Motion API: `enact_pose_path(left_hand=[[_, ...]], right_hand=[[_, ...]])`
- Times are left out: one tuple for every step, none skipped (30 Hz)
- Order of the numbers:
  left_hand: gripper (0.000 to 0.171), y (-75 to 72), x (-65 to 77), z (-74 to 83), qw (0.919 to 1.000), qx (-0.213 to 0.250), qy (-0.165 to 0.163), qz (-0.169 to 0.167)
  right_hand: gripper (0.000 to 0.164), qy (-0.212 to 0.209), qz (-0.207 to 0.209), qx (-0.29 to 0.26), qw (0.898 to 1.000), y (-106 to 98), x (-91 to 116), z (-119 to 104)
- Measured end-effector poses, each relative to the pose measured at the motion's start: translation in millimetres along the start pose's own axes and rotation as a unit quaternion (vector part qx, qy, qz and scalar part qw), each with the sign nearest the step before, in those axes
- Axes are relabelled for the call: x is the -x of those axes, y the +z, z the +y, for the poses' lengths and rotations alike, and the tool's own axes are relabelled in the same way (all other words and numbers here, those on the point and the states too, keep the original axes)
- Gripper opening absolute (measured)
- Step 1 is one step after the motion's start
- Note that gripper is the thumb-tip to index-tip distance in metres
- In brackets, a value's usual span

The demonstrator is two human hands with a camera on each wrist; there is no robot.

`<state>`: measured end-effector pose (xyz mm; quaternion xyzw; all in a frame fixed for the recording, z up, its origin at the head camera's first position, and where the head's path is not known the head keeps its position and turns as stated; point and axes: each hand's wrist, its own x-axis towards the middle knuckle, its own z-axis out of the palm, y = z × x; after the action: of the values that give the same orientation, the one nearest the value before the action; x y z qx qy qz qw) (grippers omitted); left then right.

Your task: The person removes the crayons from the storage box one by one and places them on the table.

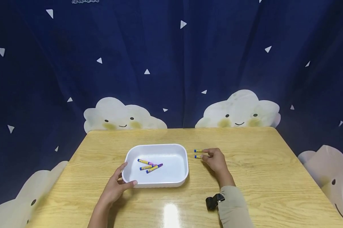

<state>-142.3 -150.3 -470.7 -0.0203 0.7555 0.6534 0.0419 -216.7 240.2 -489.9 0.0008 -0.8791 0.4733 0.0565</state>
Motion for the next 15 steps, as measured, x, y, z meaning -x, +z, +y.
enact_pose_path(left_hand=[[0.091, 0.0, 0.3, -0.1, 1.0000, -0.001, 0.001, 0.001], [0.091, 0.0, 0.5, -0.2, 1.0000, -0.003, 0.001, 0.001], [0.091, 0.0, 0.8, -0.3, 1.0000, -0.001, 0.001, 0.001], [0.091, -0.1, 1.1, -0.4, 1.0000, 0.001, 0.000, 0.001], [0.091, -0.2, 1.3, -0.6, 1.0000, 0.002, -0.001, 0.001], [0.091, -0.3, 1.5, -0.6, 1.0000, 0.006, -0.002, 0.000], [0.091, -0.4, 1.6, -0.6, 0.9999, 0.009, -0.004, 0.000], [0.091, -0.5, 1.7, -0.6, 0.9999, 0.012, -0.004, -0.001], [0.091, -0.6, 1.7, -0.5, 0.9999, 0.015, -0.004, -0.002], [0.091, -0.7, 1.7, -0.5, 0.9999, 0.015, -0.004, -0.001], [0.091, -0.7, 1.6, -0.4, 0.9999, 0.016, -0.003, -0.002], [0.092, -0.5, 1.4, -0.3, 0.9999, 0.016, -0.001, -0.003], [0.092, -0.4, 1.3, -0.2, 0.9999, 0.015, 0.000, -0.004], [0.092, -0.2, 1.2, -0.1, 0.9999, 0.015, 0.001, -0.005], [0.092, 0.1, 1.2, 0.1, 0.9999, 0.015, 0.002, -0.005]], right_hand=[[0.029, 0.001, -0.004, -0.003, 1.000, 0.5, 0.8, -2.7], [0.030, -0.001, -0.006, -0.007, 1.000, 0.9, 1.5, -5.6], [0.030, 0.001, -0.008, -0.012, 1.000, 1.3, 2.0, -9.0], [0.030, 0.002, -0.010, -0.019, 1.000, 1.9, 2.3, -12.4], [0.030, -0.001, -0.012, -0.024, 1.000, 2.6, 2.6, -16.2], [0.031, -0.005, -0.015, -0.028, 0.999, 3.5, 2.5, -20.1], [0.031, -0.006, -0.021, -0.036, 0.999, 4.7, 2.4, -23.9], [0.032, -0.007, -0.025, -0.048, 0.999, 6.1, 2.1, -27.5], [0.032, -0.008, -0.030, -0.060, 0.998, 7.6, 1.7, -31.2], [0.033, -0.010, -0.035, -0.075, 0.997, 9.5, 1.4, -34.5], [0.034, -0.012, -0.040, -0.087, 0.995, 11.3, 1.2, -37.7], [0.034, -0.014, -0.043, -0.098, 0.994, 13.1, 1.1, -40.7], [0.035, -0.017, -0.047, -0.107, 0.993, 15.0, 1.2, -43.6], [0.035, -0.020, -0.049, -0.118, 0.992, 16.9, 1.2, -46.4], [0.035, -0.027, -0.052, -0.125, 0.990, 18.6, 1.6, -49.6]])
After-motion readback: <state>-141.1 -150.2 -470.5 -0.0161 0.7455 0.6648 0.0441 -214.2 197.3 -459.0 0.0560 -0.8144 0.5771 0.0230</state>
